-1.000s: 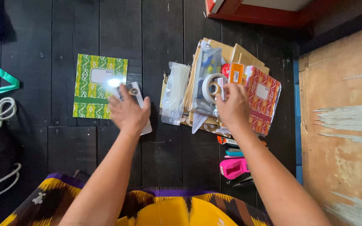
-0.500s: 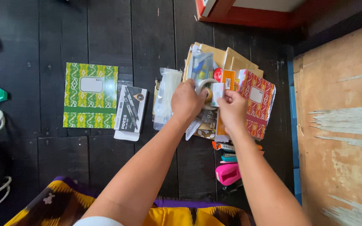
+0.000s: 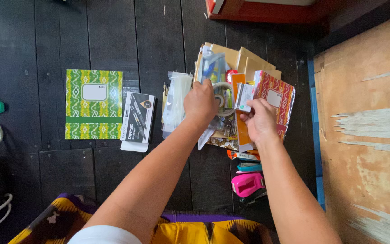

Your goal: The person organizes stationery items on the floor, then places a notebook into a drawer. They proceed to open another drawer and organize several caps and clothing items inside it.

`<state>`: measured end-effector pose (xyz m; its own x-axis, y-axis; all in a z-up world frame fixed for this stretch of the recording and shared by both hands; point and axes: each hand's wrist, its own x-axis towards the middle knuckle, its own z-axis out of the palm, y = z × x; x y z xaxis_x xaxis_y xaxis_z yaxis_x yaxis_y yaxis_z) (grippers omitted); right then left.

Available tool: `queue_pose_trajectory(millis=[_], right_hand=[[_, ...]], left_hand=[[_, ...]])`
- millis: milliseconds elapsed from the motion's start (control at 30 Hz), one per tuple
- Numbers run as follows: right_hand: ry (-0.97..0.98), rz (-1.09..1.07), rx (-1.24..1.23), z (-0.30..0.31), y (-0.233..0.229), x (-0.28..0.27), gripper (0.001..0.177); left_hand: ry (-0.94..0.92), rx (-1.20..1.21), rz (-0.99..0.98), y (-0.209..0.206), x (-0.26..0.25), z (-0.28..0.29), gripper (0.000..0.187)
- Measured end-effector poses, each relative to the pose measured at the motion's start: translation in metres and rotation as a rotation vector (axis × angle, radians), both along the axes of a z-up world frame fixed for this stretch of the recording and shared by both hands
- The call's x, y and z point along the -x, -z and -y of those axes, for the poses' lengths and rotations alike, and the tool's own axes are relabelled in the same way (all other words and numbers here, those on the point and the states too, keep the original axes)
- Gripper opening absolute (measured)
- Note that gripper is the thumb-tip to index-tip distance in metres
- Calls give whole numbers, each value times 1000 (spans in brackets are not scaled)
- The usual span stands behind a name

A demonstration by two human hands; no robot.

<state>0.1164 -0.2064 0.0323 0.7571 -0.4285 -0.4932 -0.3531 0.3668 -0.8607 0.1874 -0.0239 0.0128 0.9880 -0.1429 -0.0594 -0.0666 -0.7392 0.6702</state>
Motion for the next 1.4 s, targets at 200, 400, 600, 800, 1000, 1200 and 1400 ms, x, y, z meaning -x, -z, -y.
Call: queue_pose_trajectory(millis=[200,400,600,800,1000,1200,1400], right_hand=[[-19,43,-22,1,4,3,5],[-41,69,-1,1,4,3,4],[-102,67,348,-24,1,-6,25],[-394,268,1311,-72,-4,-6,14],[-372,311,1334,-108,-5,-3,25],[-363,371,1324,-118,5,-6,19],[-426,367,1312,-126,6,5,17]], left_hand=[[-61,-30,-45,-4,-7,-4,23],[-166,58,-124,-10,-11,-36,30],[-217,221,-351,-1,-4,-62,26],[-325,522,-535,13,14,-72,23],[-364,814,-658,38,24,-86,19],[-361,856,-697,62,35,-108,19],[-230,672,-784,63,66,-142,22]])
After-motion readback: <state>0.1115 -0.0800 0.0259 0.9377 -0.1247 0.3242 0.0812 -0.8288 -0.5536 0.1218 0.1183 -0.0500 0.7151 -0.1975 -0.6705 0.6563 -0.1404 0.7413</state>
